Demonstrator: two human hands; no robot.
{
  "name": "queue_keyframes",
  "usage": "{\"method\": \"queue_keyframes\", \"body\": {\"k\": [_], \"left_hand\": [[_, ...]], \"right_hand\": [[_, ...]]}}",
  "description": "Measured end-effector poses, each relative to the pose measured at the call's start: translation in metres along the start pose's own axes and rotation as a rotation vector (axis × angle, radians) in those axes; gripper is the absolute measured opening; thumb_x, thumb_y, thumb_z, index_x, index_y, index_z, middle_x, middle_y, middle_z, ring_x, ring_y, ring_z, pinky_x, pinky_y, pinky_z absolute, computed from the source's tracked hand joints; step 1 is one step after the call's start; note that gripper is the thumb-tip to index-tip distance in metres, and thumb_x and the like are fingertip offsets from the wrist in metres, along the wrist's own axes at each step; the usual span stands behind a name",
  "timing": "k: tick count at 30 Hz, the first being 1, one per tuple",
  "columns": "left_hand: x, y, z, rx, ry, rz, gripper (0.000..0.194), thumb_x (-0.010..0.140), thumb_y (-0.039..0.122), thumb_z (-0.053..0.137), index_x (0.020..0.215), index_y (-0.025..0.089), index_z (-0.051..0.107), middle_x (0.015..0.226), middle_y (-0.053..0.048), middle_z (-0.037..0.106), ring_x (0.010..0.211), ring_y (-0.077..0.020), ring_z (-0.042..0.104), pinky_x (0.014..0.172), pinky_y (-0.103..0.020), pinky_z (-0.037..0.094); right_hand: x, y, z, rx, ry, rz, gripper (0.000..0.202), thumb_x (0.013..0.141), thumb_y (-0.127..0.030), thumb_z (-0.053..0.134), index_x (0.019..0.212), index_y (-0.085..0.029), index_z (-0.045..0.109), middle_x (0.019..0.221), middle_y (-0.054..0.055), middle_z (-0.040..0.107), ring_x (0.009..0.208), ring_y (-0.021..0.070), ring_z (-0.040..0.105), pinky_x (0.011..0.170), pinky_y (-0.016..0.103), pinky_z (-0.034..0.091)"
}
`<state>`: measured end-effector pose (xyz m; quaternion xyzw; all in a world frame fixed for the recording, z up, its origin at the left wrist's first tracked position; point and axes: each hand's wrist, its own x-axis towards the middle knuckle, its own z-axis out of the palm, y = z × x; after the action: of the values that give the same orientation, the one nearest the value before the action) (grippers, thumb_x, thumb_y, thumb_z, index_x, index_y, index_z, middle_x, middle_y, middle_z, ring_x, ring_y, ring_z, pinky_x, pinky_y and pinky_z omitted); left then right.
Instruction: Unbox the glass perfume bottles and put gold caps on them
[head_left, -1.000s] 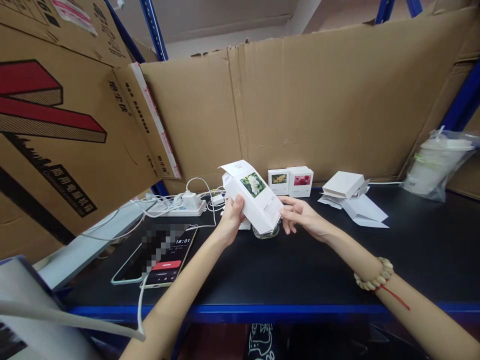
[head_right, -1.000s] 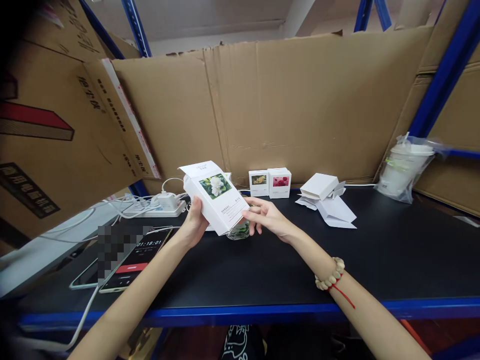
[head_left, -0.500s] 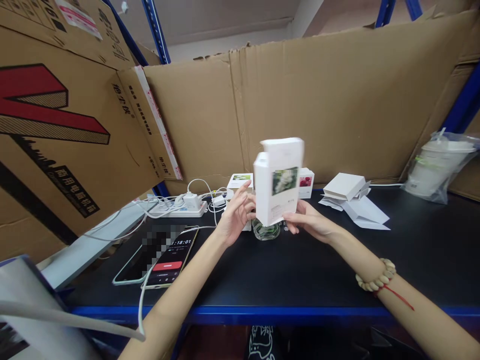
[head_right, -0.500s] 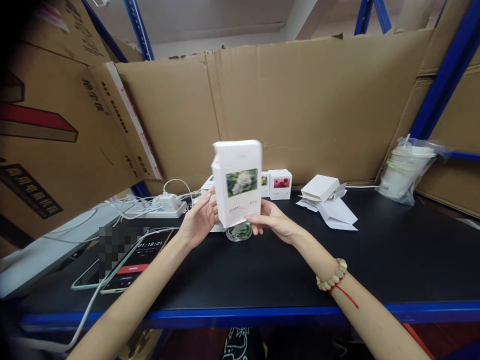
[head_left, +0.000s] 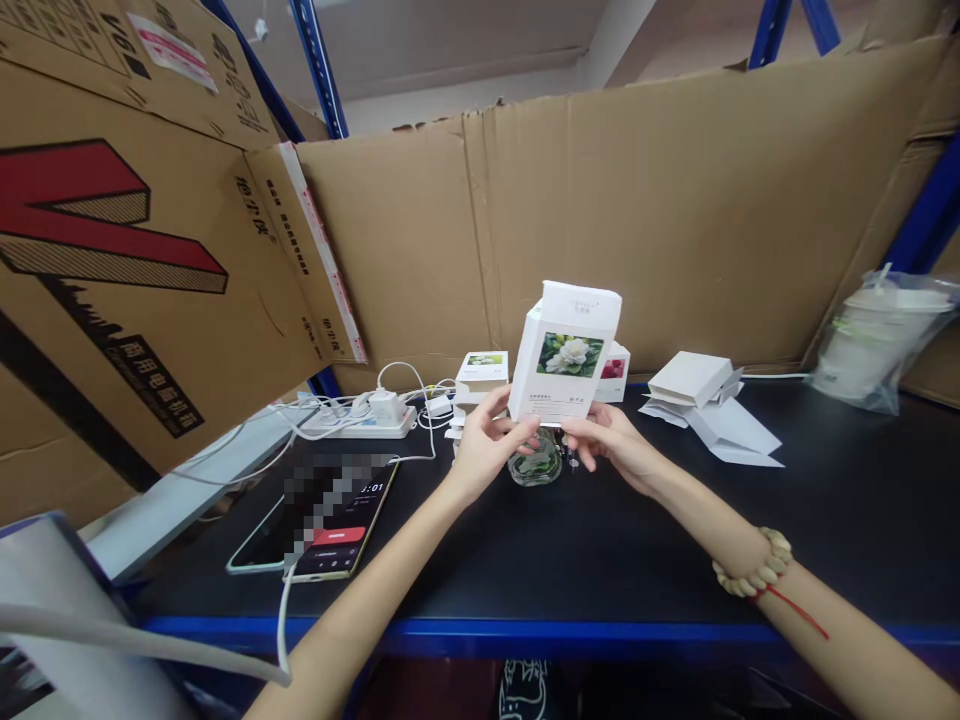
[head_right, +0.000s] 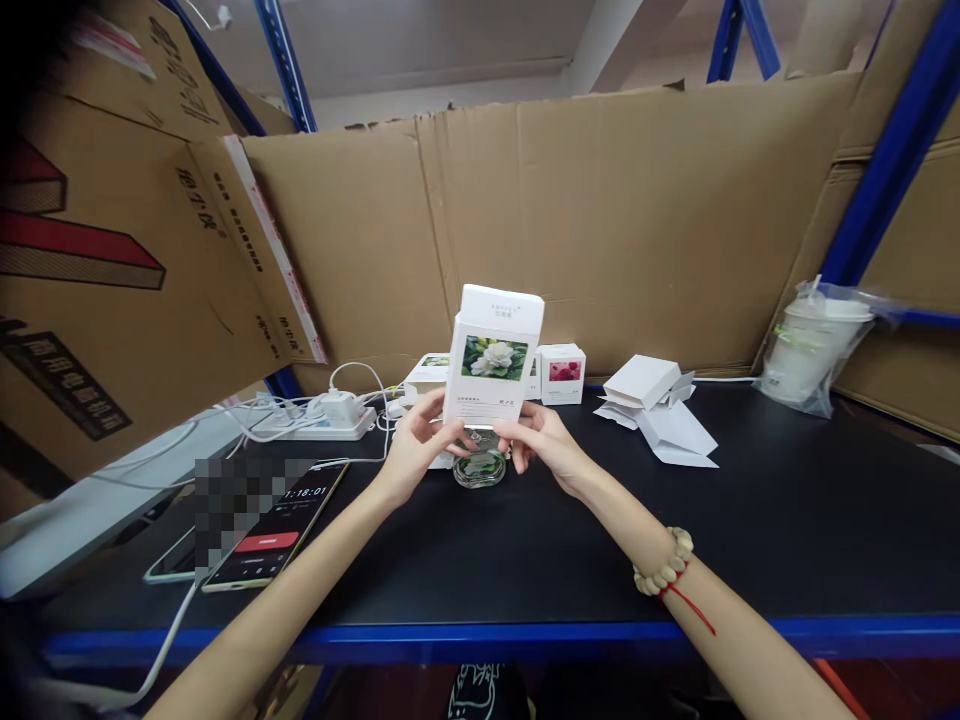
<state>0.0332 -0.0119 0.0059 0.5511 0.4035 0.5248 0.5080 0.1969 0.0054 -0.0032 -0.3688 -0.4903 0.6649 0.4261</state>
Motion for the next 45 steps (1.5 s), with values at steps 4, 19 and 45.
{"method": "queue_keyframes", "body": {"k": [4, 19, 45], "left_hand": [[0.0003, 0.0019, 0.0008, 0.069, 0.073, -0.001, 0.039, 0.062, 0.047, 0.066, 0.079, 0.012, 0.059, 0.075, -0.003, 0.061, 0.05, -0.0093, 0.057, 0.045, -0.02, 0.051], [-0.0015, -0.0002, -0.0018, 0.139, 0.063, -0.069, 0.044, 0.064, 0.055, 0.061, 0.067, 0.011, 0.061, 0.05, -0.002, 0.059, 0.04, -0.0116, 0.055, 0.037, -0.018, 0.042], [-0.0018, 0.0049, -0.0013, 0.034, 0.076, -0.169, 0.044, 0.061, 0.053, 0.064, 0.064, 0.01, 0.058, 0.042, -0.002, 0.055, 0.037, -0.01, 0.052, 0.034, -0.015, 0.04]], "right_hand": [[-0.0013, -0.0021, 0.0007, -0.009, -0.046, -0.001, 0.032, 0.052, -0.03, 0.074, 0.072, -0.013, 0.056, 0.054, -0.003, 0.058, 0.033, 0.0045, 0.047, 0.033, 0.015, 0.032], [-0.003, -0.0058, 0.0011, 0.059, -0.069, -0.024, 0.041, 0.056, -0.027, 0.067, 0.094, -0.013, 0.06, 0.051, -0.005, 0.056, 0.031, 0.0032, 0.042, 0.033, 0.016, 0.031], [-0.0021, -0.0022, -0.0016, -0.011, -0.18, -0.114, 0.043, 0.063, -0.03, 0.067, 0.102, -0.015, 0.054, 0.056, -0.006, 0.055, 0.032, 0.0045, 0.045, 0.033, 0.016, 0.033]]}}
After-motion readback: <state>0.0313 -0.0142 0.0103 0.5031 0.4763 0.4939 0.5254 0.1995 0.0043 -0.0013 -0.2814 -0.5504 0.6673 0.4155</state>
